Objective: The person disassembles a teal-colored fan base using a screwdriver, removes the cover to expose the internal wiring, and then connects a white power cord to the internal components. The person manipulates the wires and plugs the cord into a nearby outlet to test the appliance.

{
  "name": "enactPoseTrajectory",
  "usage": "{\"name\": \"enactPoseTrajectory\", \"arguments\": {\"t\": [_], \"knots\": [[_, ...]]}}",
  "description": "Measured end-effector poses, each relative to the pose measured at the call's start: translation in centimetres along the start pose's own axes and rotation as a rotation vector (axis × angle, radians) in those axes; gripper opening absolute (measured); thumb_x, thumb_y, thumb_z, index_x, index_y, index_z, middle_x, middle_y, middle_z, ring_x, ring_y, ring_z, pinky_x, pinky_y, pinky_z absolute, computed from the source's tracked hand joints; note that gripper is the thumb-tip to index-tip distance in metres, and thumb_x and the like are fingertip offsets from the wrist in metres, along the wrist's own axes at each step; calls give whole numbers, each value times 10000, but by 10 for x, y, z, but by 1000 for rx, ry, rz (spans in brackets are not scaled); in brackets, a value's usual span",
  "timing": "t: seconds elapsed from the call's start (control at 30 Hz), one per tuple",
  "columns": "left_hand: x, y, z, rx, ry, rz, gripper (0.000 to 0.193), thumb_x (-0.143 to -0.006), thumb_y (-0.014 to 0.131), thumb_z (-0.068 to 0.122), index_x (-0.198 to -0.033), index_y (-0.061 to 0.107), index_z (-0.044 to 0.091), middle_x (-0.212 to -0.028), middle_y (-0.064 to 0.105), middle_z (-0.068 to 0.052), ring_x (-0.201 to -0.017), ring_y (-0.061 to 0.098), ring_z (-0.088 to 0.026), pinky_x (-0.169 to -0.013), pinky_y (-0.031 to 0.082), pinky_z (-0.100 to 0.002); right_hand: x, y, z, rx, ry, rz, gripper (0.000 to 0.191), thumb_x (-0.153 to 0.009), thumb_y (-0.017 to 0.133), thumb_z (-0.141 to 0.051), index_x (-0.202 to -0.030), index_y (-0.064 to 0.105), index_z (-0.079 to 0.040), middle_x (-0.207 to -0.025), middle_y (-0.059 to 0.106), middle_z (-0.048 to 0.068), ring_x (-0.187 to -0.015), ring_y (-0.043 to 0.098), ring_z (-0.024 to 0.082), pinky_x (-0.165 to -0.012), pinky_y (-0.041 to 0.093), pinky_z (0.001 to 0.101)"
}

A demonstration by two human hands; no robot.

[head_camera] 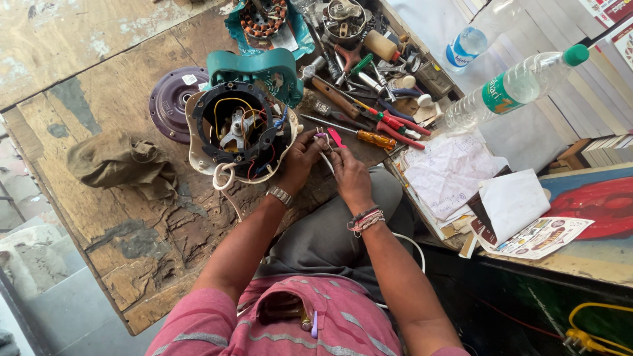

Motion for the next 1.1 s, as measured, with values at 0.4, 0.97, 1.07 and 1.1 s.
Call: {"name": "enactPoseTrajectory", "arguments": {"t": [0.4, 0.97, 1.07, 1.1], "knots": [[2, -3, -1, 138, -8, -19, 340, -1080, 483, 265, -1299, 583, 25, -1143, 695, -119, -1023, 696, -199, -899, 619, -422, -4, 5, 11, -50, 63, -21, 252, -1031, 589, -321, -1073, 685, -91, -832, 713, 199, -835, 697, 420, -696, 520, 511], [4, -5, 3, 123, 11, 0, 362, -1078, 490, 314, -1272, 594, 26, -1154, 698, -123, -1018, 707, -215, -916, 607, -418, -8, 6, 10, -39, 88, -79, 221, -1036, 581, -289, -1075, 680, -96, -680, 680, 170, -695, 714, 367, -619, 520, 481], [3, -5, 1, 150, 11, 0, 360, -1074, 502, 313, -1272, 592, 25, -1152, 689, -117, -1009, 707, -223, -910, 607, -422, -8, 7, 11, -38, 67, -76, 221, -1039, 580, -286, -1072, 679, -91, -689, 678, 178, -701, 711, 374, -628, 518, 485], [2, -6, 1, 157, 11, 1, 359, -1074, 506, 311, -1275, 590, 26, -1152, 683, -115, -1010, 705, -225, -912, 606, -421, -8, 7, 11, -38, 53, -71, 221, -1041, 580, -284, -1072, 679, -89, -696, 678, 181, -707, 710, 378, -633, 518, 488]]}}
Point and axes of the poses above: each hand's wrist, its own x-axis away from the middle knuckle, its own y-axis out of the palm, z = x × y, the point moved 3 cm from there along -x, towards the middle knuckle
